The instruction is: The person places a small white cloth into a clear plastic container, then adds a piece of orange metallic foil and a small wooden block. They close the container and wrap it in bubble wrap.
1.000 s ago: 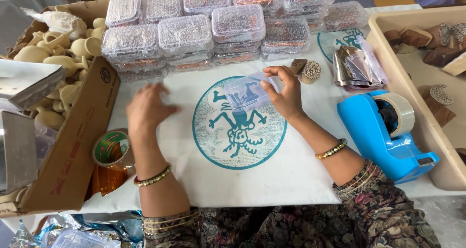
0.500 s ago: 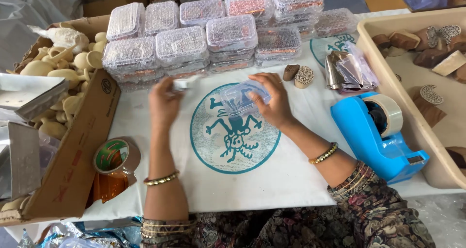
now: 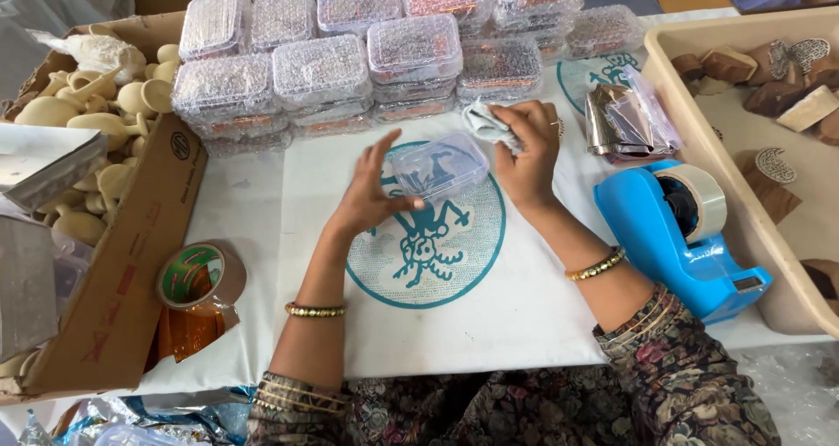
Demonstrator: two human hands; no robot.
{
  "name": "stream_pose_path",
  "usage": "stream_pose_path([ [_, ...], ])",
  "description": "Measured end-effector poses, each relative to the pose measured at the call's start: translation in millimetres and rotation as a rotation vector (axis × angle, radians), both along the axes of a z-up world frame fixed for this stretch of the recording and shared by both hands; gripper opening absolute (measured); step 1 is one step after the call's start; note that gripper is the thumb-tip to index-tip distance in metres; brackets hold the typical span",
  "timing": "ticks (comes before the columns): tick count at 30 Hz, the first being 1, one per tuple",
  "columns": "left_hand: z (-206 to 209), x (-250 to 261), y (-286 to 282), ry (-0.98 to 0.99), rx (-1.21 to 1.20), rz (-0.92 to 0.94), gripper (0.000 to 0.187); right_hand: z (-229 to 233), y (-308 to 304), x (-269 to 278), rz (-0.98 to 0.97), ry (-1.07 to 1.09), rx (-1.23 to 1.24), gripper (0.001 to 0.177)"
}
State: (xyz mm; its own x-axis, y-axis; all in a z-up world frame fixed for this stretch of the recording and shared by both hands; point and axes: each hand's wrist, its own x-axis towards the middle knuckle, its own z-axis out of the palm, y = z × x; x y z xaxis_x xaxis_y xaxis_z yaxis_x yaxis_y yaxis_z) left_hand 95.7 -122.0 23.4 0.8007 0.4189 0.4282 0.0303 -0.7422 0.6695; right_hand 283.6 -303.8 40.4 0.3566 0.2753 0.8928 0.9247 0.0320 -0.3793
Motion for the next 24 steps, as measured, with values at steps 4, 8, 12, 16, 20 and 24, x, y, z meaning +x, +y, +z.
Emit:
stream_pose_path([
  [4,-16.7,8.4,-3.5,0.073,-0.047,-0.159,0.13,-15.0,7.8,-3.4,0.104,0.193,-0.36,0.04],
  [8,-23.3,14.3,-8.5,0.185,-0.056,-0.04,0.134,-23.2,13.7,-27.7,0.178,-0.108,-0.577,0.04],
  [12,-28.2,14.1,-10.6,0.077,0.057,-0.07,0.128,-24.2,13.3,-41.3,0.383,-0.149,-0.583,0.046],
  [16,-3.9,14.9,-29.5,0.186,-0.021,-0.03,0.139,-22.1,14.4,-20.0,0.3,-0.154,-0.514,0.033],
  [20,0.3,15.9,-36.2,0.181,0.026,-0.009,0.141,-22.0,9.0,-0.7,0.06,-0.127,-0.517,0.029],
  [24,1.7,14.1,-32.1,0.269,0.022,0.014,0.143,-23.2,15.1,-22.0,0.18,-0.164,-0.53,0.029],
])
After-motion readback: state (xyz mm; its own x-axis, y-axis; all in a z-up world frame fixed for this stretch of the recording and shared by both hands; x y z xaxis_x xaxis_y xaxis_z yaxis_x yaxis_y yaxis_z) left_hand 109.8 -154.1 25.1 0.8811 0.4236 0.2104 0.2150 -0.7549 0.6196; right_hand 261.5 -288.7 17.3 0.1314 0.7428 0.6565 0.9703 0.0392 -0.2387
